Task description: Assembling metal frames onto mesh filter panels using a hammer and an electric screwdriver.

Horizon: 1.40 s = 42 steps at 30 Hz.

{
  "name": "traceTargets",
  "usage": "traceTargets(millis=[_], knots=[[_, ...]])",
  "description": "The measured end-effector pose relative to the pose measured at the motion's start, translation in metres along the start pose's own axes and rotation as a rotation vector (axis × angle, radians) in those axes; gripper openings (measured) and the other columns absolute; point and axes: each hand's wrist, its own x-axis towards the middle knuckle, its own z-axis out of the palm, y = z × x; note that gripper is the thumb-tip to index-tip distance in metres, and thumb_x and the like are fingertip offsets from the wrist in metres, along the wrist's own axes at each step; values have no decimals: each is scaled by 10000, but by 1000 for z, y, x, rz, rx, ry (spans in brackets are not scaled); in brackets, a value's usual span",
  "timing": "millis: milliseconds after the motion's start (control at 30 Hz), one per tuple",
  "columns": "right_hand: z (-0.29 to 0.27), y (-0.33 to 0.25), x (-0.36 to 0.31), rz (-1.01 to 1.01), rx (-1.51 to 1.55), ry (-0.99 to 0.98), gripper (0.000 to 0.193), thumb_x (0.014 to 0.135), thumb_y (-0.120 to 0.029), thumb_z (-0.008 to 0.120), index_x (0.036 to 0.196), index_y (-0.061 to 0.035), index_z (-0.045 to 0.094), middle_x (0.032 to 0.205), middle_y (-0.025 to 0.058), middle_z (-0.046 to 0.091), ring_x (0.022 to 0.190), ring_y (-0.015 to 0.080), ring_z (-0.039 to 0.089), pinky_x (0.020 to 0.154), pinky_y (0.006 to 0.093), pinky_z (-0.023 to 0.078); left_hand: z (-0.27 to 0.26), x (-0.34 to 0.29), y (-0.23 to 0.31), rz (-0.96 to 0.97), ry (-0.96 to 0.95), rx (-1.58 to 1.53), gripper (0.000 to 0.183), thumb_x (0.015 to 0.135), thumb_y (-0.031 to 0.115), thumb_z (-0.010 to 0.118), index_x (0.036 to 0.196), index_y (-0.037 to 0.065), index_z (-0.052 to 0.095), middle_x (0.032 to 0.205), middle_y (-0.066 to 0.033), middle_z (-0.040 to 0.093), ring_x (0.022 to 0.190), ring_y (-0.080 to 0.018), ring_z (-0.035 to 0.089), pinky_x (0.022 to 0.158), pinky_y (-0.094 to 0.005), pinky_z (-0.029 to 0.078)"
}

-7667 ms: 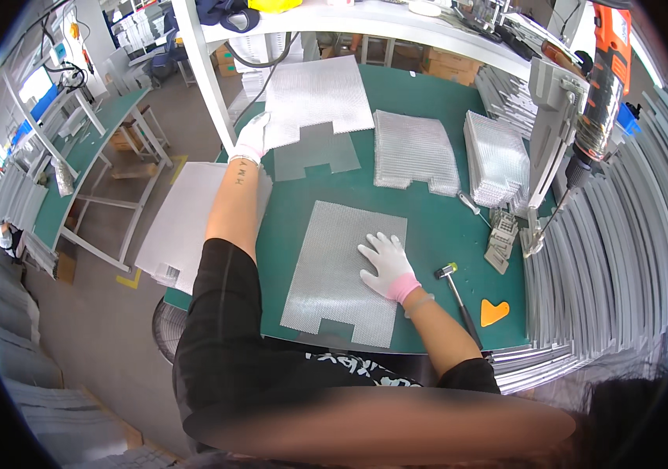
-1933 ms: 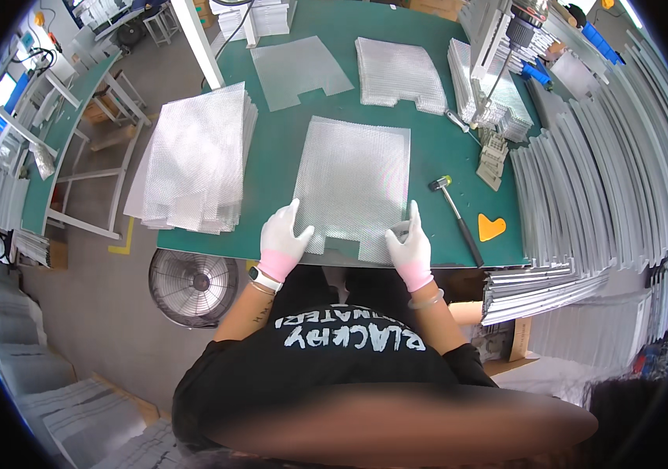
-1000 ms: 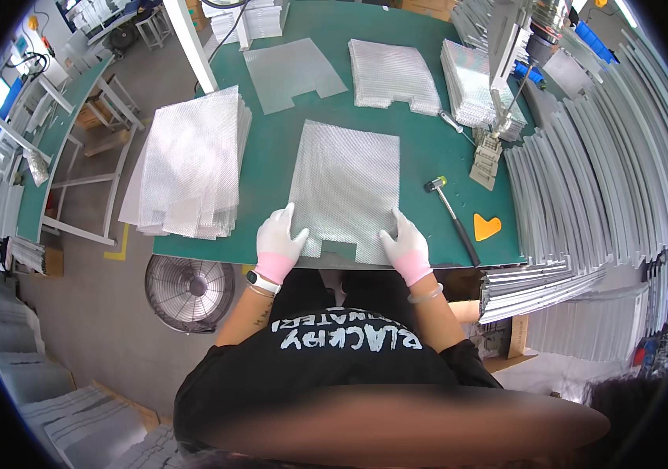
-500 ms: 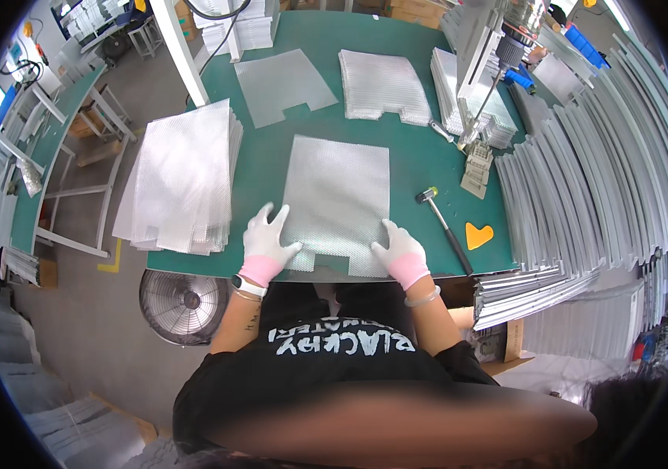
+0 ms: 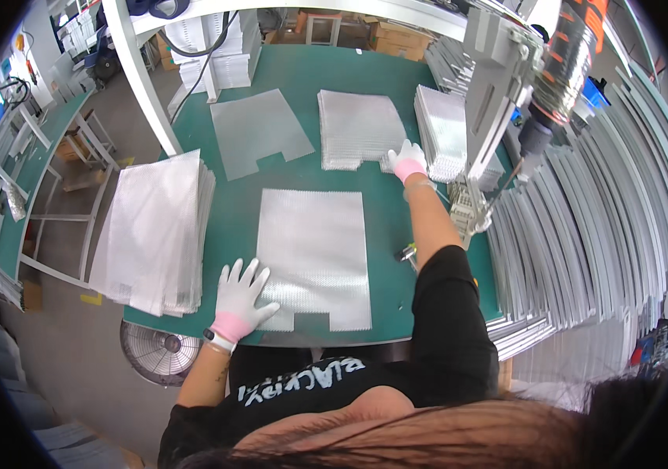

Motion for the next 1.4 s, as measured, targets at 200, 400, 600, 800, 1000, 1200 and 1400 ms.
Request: traceTargets(millis=[200,400,600,800,1000,1200,1400], knots=[[2,-24,41,228,-46,-222,721,816,-470,708,1387,-94,476,1320,212,555,1263,360,554,1015,458,495,-6,2,1,-49,-51,-60,786,792,558,674,1424,116,522,1534,-181,391,1422,-427,317,1196,-553,179],[-53,-41,31,-151,86,325,595,853,-164,684,1410,-102,484,1250,174,575,1072,358,652,940,425,533,-5,3,1,-28,0,-75,763,779,555,685,1393,122,557,1499,-179,436,1396,-430,351,1180,-563,205],[-105,6,35,-470,1021,340,592,944,-61,602,1490,-22,377,1396,115,531,1176,179,566,977,295,485,0,3,-2,17,71,-85,744,764,565,698,1351,121,591,1460,-173,473,1376,-418,370,1167,-567,227],[-120,12,-109,-456,1742,-13,390,1016,-237,541,1369,-83,482,1181,52,600,983,170,606,826,299,517,-25,26,0,64,-9,-127,599,759,475,738,1212,91,660,1352,-184,524,1272,-405,442,1161,-561,243],[-124,-17,-295,-135,1691,6,784,923,63,513,1575,-5,84,1226,138,571,744,65,501,645,194,442,-26,14,6,110,320,4,508,939,445,585,1220,24,637,1266,-183,592,1244,-338,495,1140,-523,306],[-72,-3,-377,-65,1573,126,574,935,93,515,1485,-19,397,1241,119,556,809,91,536,709,214,460,-28,-26,17,-53,116,-1840,600,1071,393,388,1472,-53,371,1310,-172,592,1098,-260,625,1028,-369,446],[-90,-5,-370,-357,1025,94,432,891,80,604,1317,11,578,1168,51,581,811,57,528,743,197,470,-33,-32,37,-273,281,-1493,639,874,34,642,1456,-34,387,1163,-93,637,858,-81,583,747,-211,482]])
